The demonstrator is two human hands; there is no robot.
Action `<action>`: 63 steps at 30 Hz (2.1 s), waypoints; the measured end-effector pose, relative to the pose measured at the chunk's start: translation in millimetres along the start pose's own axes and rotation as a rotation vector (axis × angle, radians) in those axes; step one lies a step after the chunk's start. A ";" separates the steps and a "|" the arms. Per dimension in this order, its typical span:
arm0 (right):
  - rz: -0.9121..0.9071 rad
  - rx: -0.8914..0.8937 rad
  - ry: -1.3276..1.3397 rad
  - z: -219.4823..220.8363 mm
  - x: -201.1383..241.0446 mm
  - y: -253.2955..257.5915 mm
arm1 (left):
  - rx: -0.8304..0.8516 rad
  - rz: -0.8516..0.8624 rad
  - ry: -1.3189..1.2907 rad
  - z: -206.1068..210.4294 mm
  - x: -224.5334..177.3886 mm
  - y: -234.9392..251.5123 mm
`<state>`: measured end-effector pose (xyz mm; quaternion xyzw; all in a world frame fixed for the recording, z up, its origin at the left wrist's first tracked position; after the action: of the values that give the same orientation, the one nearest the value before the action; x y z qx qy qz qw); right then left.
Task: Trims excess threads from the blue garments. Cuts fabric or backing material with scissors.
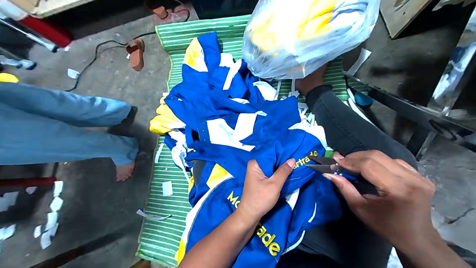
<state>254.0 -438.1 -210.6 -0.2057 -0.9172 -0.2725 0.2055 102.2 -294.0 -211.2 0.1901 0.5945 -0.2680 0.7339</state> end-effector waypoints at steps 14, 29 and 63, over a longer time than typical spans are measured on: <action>0.022 -0.039 0.094 13.8 -1.8 -1.7 | 0.002 -0.083 -0.042 0.5 -2.1 0.1; -0.042 -0.060 -0.076 2.9 1.5 -1.2 | -0.018 -0.040 -0.013 0.6 -1.1 0.1; 0.034 -0.020 0.069 8.9 -5.7 -0.5 | -0.039 -0.088 -0.054 0.8 2.4 1.5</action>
<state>256.2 -434.7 -220.4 -0.2136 -0.9031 -0.2850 0.2397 104.1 -293.8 -213.4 0.1420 0.5872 -0.2935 0.7409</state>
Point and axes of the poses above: each hand's wrist, its own y-axis towards the middle knuckle, its own z-axis out of the palm, x = y × z, the point moved 1 cm from there along y, towards the middle knuckle, and after that the axes turned 4 degrees about z, right-handed, at the moved point
